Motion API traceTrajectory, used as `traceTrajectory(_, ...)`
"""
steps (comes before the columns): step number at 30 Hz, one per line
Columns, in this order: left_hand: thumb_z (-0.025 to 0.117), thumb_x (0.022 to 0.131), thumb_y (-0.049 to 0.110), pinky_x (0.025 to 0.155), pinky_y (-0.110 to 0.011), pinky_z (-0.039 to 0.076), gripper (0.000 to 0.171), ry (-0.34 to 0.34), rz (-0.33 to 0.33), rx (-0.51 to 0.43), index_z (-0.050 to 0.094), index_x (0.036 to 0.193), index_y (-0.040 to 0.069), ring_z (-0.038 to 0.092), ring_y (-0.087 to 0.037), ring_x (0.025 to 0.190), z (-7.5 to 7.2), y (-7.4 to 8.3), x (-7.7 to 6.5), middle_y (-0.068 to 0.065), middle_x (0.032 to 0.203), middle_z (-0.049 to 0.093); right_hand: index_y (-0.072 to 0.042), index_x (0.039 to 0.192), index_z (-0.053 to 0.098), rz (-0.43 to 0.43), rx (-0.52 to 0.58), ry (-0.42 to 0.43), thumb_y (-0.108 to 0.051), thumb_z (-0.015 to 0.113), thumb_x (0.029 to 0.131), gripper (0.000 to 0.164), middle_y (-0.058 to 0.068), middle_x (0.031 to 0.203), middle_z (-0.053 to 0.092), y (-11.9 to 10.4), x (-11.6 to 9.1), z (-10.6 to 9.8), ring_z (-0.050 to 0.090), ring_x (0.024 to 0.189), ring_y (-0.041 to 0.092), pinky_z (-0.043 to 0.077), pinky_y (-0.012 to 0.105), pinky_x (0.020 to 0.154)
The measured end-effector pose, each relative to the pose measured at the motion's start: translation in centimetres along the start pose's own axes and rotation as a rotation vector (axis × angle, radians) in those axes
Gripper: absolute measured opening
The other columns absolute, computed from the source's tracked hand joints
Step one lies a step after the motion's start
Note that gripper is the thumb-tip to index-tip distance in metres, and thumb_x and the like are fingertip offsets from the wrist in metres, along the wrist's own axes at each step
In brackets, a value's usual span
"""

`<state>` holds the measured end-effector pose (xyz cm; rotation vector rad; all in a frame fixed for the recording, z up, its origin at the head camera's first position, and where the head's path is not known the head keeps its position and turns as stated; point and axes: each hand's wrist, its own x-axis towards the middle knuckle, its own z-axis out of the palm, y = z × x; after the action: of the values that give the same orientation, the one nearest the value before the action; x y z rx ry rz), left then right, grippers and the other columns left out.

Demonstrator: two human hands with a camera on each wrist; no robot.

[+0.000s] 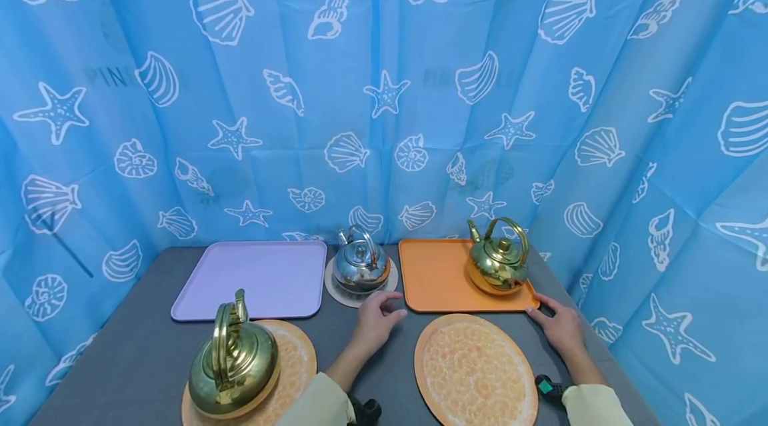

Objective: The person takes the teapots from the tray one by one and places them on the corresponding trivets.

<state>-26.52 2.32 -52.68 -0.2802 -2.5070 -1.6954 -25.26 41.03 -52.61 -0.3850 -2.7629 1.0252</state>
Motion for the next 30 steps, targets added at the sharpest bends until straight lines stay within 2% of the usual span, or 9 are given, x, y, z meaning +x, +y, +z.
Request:
traceTrajectory(7, 0.078, 0.084, 0.016, 0.069, -0.027, 0.051, 0.030, 0.049, -0.017, 0.014, 0.071, 0.114, 0.014, 0.059, -0.011, 0.088, 1.4, -0.4, 0.8, 0.001, 0.104, 0.062, 0.006, 0.137, 0.049, -0.001, 0.012, -0.005, -0.031, 0.065, 0.094, 0.059, 0.032, 0.141, 0.041, 0.0, -0.1, 0.1, 0.033, 0.131, 0.050, 0.025, 0.062, 0.105)
traceTrajectory(12, 0.078, 0.084, 0.014, 0.070, -0.028, 0.049, 0.030, 0.069, -0.018, 0.037, 0.071, 0.113, 0.013, 0.058, -0.011, 0.087, 1.9, -0.3, 1.4, 0.003, 0.106, 0.062, 0.006, 0.137, 0.049, 0.007, 0.018, 0.005, -0.029, 0.065, 0.094, 0.058, 0.032, 0.141, 0.042, 0.1, 0.0, 0.2, 0.033, 0.130, 0.050, 0.025, 0.062, 0.105)
traceTrajectory(20, 0.079, 0.082, 0.019, 0.061, -0.025, 0.043, 0.032, 0.035, -0.006, 0.150, 0.072, 0.113, 0.015, 0.050, -0.006, 0.072, 2.0, -0.2, 2.0, 0.002, 0.096, 0.061, 0.007, 0.136, 0.049, -0.001, -0.002, 0.017, -0.027, 0.065, 0.094, 0.056, 0.032, 0.140, 0.043, -0.1, 0.0, 0.1, 0.035, 0.129, 0.051, 0.026, 0.062, 0.104)
traceTrajectory(30, 0.080, 0.082, 0.027, 0.061, -0.027, 0.041, 0.039, 0.041, -0.023, 0.299, 0.070, 0.118, 0.016, 0.050, -0.004, 0.068, 2.3, 0.2, 2.4, 0.006, 0.089, 0.060, 0.005, 0.137, 0.049, 0.000, -0.004, 0.013, -0.030, 0.065, 0.094, 0.058, 0.032, 0.141, 0.041, -0.2, 0.0, 0.1, 0.034, 0.129, 0.051, 0.026, 0.062, 0.104)
